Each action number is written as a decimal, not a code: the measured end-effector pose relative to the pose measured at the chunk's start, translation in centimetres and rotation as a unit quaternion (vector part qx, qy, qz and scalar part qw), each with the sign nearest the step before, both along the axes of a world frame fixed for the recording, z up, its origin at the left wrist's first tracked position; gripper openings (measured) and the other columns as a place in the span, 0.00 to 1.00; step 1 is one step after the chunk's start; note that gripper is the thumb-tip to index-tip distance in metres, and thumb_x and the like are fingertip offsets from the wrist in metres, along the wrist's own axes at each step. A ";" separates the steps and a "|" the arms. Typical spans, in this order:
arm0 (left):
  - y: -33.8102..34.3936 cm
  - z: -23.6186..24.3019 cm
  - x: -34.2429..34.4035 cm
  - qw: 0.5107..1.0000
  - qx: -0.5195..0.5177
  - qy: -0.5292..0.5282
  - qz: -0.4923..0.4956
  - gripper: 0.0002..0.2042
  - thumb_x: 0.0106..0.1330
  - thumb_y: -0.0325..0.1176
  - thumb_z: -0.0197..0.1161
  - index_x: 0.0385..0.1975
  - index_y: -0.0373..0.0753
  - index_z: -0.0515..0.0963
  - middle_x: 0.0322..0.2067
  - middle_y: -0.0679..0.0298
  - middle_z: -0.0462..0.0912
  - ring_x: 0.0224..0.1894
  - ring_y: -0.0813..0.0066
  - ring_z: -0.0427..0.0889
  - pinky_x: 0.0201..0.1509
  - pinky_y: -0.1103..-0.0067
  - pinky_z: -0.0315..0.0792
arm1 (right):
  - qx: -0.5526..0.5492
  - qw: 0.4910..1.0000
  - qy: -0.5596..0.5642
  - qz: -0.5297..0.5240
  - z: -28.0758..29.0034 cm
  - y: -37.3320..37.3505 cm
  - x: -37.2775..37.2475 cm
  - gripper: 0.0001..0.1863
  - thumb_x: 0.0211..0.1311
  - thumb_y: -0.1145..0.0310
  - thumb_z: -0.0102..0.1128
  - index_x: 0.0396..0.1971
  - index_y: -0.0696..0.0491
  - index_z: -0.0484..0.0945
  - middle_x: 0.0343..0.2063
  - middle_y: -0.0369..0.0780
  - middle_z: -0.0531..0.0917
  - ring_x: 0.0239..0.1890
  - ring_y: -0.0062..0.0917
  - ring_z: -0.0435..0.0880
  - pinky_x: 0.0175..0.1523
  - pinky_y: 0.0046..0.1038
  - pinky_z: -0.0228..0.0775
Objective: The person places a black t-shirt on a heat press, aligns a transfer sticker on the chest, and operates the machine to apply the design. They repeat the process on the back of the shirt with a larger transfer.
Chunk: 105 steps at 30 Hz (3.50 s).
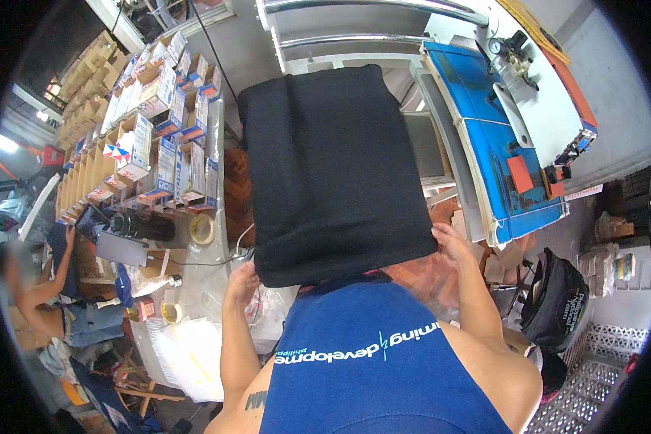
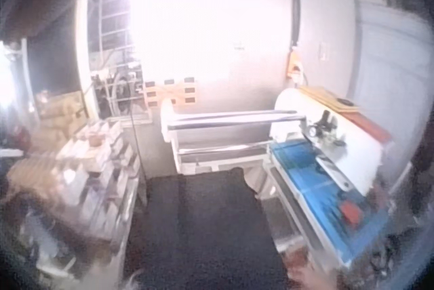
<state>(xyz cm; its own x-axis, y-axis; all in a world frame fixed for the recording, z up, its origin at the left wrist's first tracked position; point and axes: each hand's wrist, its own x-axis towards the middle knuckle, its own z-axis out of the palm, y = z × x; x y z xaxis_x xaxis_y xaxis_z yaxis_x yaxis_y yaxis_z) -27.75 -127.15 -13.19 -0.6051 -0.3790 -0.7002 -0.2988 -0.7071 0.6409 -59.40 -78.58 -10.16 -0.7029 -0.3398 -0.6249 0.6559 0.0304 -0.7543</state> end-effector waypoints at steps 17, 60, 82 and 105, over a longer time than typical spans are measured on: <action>-0.5 -0.1 -0.9 0.985 -0.017 0.148 -0.088 0.17 0.74 0.39 0.60 0.54 0.34 0.77 0.49 0.63 0.85 0.51 0.70 0.83 0.58 0.71 0.74 | -0.036 0.999 -0.004 -0.037 -1.6 0.6 -0.4 0.15 0.69 0.60 0.63 0.44 0.57 0.81 0.44 0.39 0.87 0.47 0.26 0.84 0.56 0.30 0.74; 0.1 -5.9 -3.7 0.915 -0.398 -0.043 -0.046 0.20 0.80 0.44 0.48 0.51 0.31 0.78 0.47 0.56 0.82 0.51 0.67 0.78 0.59 0.71 0.70 | 0.426 0.858 0.283 0.054 -3.1 -2.9 0.2 0.30 0.77 0.45 0.44 0.53 0.58 0.80 0.49 0.50 0.84 0.57 0.35 0.80 0.63 0.35 0.67; -3.4 -6.8 -10.5 0.995 0.084 0.029 0.033 0.29 0.78 0.55 0.45 0.61 0.32 0.72 0.54 0.56 0.82 0.55 0.64 0.81 0.63 0.69 0.73 | 0.221 0.965 0.136 0.033 -3.8 -8.5 -11.6 0.16 0.71 0.62 0.59 0.46 0.60 0.83 0.36 0.37 0.86 0.38 0.19 0.82 0.44 0.22 0.71; -23.2 -1.2 -40.3 0.857 -0.515 -0.021 0.007 0.25 0.74 0.52 0.58 0.30 0.31 0.78 0.26 0.63 0.79 0.30 0.75 0.71 0.38 0.74 0.69 | 0.325 0.862 0.386 -0.055 -1.3 -27.0 -36.3 0.22 0.74 0.54 0.56 0.37 0.62 0.82 0.35 0.45 0.87 0.39 0.31 0.84 0.48 0.33 0.71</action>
<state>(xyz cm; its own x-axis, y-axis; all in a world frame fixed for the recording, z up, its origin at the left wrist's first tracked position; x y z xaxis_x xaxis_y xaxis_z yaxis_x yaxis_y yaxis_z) -68.06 -150.39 -14.42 -0.5773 -0.8165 -0.0108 -0.3337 0.2239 0.9157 -95.67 -105.56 -11.47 -0.9999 0.0017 0.0099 -0.0071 0.5805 -0.8142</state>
